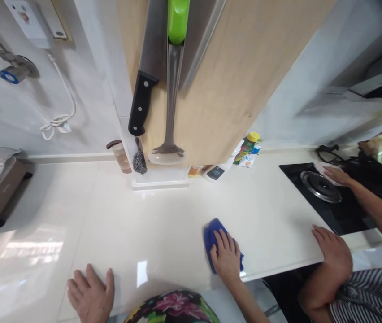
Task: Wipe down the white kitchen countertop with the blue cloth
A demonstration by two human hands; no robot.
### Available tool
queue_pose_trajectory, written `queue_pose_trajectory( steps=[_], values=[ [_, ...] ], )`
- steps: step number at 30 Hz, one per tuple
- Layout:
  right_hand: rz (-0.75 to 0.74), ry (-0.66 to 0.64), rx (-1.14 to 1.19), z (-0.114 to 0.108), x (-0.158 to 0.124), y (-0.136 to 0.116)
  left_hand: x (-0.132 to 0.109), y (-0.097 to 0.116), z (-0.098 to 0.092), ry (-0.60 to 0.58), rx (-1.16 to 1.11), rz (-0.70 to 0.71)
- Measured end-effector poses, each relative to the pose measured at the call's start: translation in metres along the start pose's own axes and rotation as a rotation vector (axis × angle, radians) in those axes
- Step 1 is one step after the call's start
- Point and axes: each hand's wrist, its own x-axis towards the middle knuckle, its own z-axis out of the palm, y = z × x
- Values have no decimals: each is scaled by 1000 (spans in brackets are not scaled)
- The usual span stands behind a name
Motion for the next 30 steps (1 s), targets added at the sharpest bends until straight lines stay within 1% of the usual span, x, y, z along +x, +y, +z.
queue_pose_trajectory(
  steps=[2,4,9,13,17,20,23,30],
  values=[
    [99,26,-14,7,27,-5,1,0,0,-4,1,-5],
    [160,33,-21,14,57,-11,2,0,1,-10,7,-12],
    [227,24,-28,32,129,-22,3,-6,6,-51,42,-45],
    [281,-33,-13,43,179,-37,3,-10,10,-79,74,-62],
    [307,-104,10,48,216,-55,4,-9,11,-70,84,-60],
    [324,-166,22,49,232,-67,5,-5,9,-67,87,-60],
    [307,-211,25,50,238,-74,5,-3,7,-66,88,-69],
    [102,-265,43,47,227,-78,2,-3,5,-36,109,-47]
  ],
)
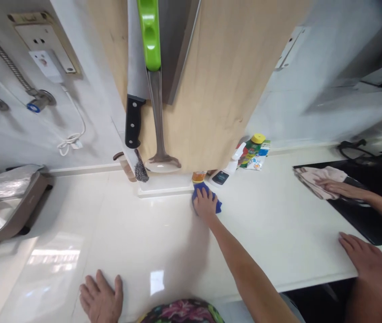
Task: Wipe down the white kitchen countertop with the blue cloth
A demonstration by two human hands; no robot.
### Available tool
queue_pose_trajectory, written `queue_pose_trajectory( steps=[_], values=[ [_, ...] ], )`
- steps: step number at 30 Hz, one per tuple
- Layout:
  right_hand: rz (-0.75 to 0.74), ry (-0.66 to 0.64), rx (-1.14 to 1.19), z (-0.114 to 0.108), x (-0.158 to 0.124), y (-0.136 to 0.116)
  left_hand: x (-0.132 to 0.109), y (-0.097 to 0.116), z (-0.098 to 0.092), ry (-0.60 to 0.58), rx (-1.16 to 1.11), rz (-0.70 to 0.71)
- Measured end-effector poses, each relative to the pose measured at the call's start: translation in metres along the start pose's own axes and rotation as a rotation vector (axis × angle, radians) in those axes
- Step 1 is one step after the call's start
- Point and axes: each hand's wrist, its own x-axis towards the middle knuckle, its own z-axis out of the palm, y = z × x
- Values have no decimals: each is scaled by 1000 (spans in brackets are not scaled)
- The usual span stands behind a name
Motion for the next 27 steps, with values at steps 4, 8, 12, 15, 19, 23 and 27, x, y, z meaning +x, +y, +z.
queue_pose_trajectory(
  steps=[4,8,12,15,19,23,27],
  values=[
    [-81,-35,5,-5,-12,5,-2,1,-2,9,-2,-4],
    [-115,-23,18,-7,-37,5,-3,3,-5,33,-21,18],
    [-151,28,46,-4,-83,0,-1,5,-9,56,-51,47],
    [-183,59,76,-3,-124,-2,1,9,-12,30,-77,37],
    [-236,78,144,-10,-177,9,2,15,-17,-23,-97,18],
    [-235,77,159,-18,-219,36,2,19,-19,-47,-100,33],
    [-132,92,118,-17,-244,76,2,21,-17,-45,-110,49]
  ],
)
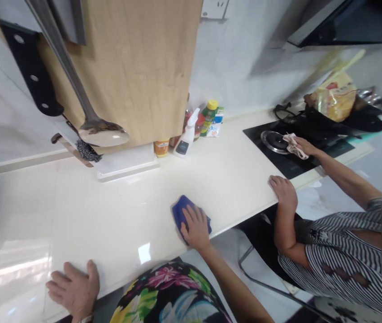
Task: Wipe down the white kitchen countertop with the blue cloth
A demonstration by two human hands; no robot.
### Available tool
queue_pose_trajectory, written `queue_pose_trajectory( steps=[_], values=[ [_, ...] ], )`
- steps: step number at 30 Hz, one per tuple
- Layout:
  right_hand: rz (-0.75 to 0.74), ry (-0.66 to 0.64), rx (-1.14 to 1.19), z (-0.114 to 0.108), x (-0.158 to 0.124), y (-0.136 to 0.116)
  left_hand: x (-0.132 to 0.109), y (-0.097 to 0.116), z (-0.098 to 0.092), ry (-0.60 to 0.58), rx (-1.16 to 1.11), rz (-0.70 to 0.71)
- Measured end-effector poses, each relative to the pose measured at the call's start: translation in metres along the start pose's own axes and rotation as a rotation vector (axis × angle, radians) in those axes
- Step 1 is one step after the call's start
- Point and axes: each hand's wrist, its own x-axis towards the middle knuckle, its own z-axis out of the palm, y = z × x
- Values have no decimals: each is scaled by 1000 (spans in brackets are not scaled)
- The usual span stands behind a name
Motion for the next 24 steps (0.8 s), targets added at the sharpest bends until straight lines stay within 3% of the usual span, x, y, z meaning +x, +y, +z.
queue_pose_trajectory(
  steps=[7,12,16,20,24],
  values=[
    [213,104,-90,-4,-19,79,-1,0,3,9,1,3],
    [316,178,-134,-13,-12,146,-3,-1,5,24,-13,-13],
    [482,239,-155,-17,0,191,-5,-8,7,37,-32,18],
    [579,292,-212,-11,6,195,0,-38,1,-22,-65,97],
    [495,304,-261,-2,-8,158,12,-88,-15,-44,-198,158]
  ],
)
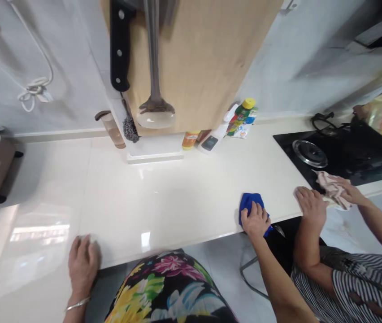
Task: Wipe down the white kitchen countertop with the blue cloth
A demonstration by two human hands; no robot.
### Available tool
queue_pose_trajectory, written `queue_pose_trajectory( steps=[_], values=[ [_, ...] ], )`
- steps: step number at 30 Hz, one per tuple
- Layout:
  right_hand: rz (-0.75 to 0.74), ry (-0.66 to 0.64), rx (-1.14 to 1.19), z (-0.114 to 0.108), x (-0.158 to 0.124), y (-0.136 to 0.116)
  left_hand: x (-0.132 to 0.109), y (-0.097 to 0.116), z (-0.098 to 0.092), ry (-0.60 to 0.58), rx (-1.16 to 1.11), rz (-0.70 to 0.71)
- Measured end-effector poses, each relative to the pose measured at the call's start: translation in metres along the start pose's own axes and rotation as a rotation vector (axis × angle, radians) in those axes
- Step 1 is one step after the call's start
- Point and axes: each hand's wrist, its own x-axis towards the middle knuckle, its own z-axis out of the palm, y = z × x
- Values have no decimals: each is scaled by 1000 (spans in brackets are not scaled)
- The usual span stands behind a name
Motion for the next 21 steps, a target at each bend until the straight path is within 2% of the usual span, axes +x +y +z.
queue_pose_trajectory(
  steps=[3,6,10,12,14,17,21],
  values=[
    [-128,-34,7,-12,-32,-32,12,-38,-21,95,28,-51],
    [-236,-103,7,-25,-63,-70,33,-73,-37,157,120,-159],
    [-391,-216,10,-45,-98,-119,54,-108,-50,67,221,-357],
    [-500,-263,32,-54,-114,-141,57,-118,-53,19,251,-421],
    [-617,-306,63,-63,-129,-161,56,-124,-52,27,257,-447],
    [-760,-371,108,-73,-147,-191,54,-128,-48,39,245,-472],
    [-928,-443,194,-79,-163,-233,51,-129,-46,-12,231,-463]
  ],
)
